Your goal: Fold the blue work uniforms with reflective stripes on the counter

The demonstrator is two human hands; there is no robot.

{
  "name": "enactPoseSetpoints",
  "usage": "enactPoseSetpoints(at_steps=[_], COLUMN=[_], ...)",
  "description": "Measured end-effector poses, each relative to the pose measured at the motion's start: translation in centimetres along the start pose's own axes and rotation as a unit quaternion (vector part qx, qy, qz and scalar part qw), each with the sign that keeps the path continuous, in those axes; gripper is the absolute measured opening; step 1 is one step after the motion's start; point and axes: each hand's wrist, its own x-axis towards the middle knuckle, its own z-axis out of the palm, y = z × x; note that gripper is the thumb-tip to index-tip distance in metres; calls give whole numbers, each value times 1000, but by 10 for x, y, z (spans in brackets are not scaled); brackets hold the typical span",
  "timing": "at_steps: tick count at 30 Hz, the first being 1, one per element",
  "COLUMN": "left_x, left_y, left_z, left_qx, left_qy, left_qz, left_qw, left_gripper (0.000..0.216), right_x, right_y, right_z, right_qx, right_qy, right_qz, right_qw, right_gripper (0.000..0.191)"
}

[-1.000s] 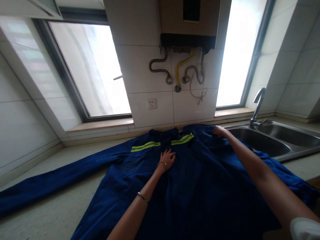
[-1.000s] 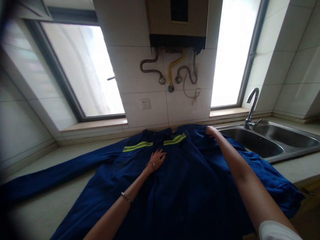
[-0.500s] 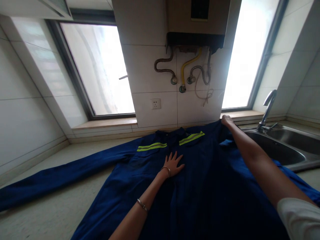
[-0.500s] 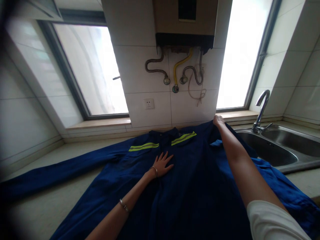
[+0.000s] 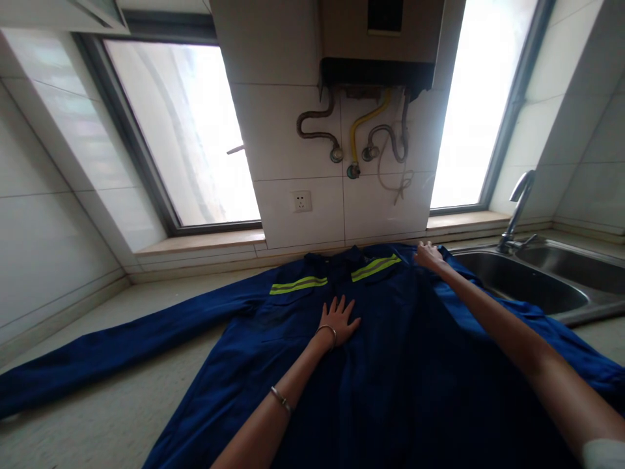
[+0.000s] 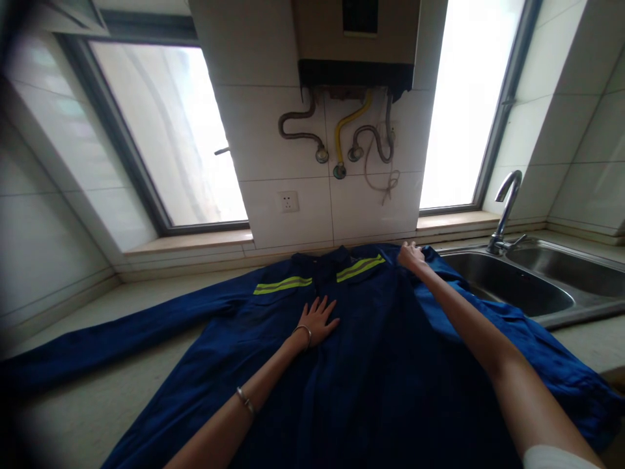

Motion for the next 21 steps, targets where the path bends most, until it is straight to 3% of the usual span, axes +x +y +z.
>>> enactPoseSetpoints(at_steps=[3, 7, 11, 16, 21], left_x=[-1, -2, -3, -4, -5], left_y=[0, 1, 1, 3, 6], left_z=[1, 2, 3, 0, -2], left_qx=[2, 9, 13, 20, 13], left_qy=[8, 12, 14, 3, -6], left_qz=[0, 0, -1, -5, -20], left_qw=[1000, 1000, 1000, 1000, 1000], left_gripper=[72, 70, 70, 69, 68], right_x=[-44, -125, -203, -291, -378], right_y=[-1, 19, 39, 43, 52], right_z=[-1, 11, 19, 14, 37], right_qx=[5, 50, 82, 103, 267], right_qy=[-24, -84, -43, 45, 58], right_qz=[-47, -81, -72, -15, 56], right_qw=[999, 992, 993, 994, 960], right_gripper=[46, 59, 59, 58, 57])
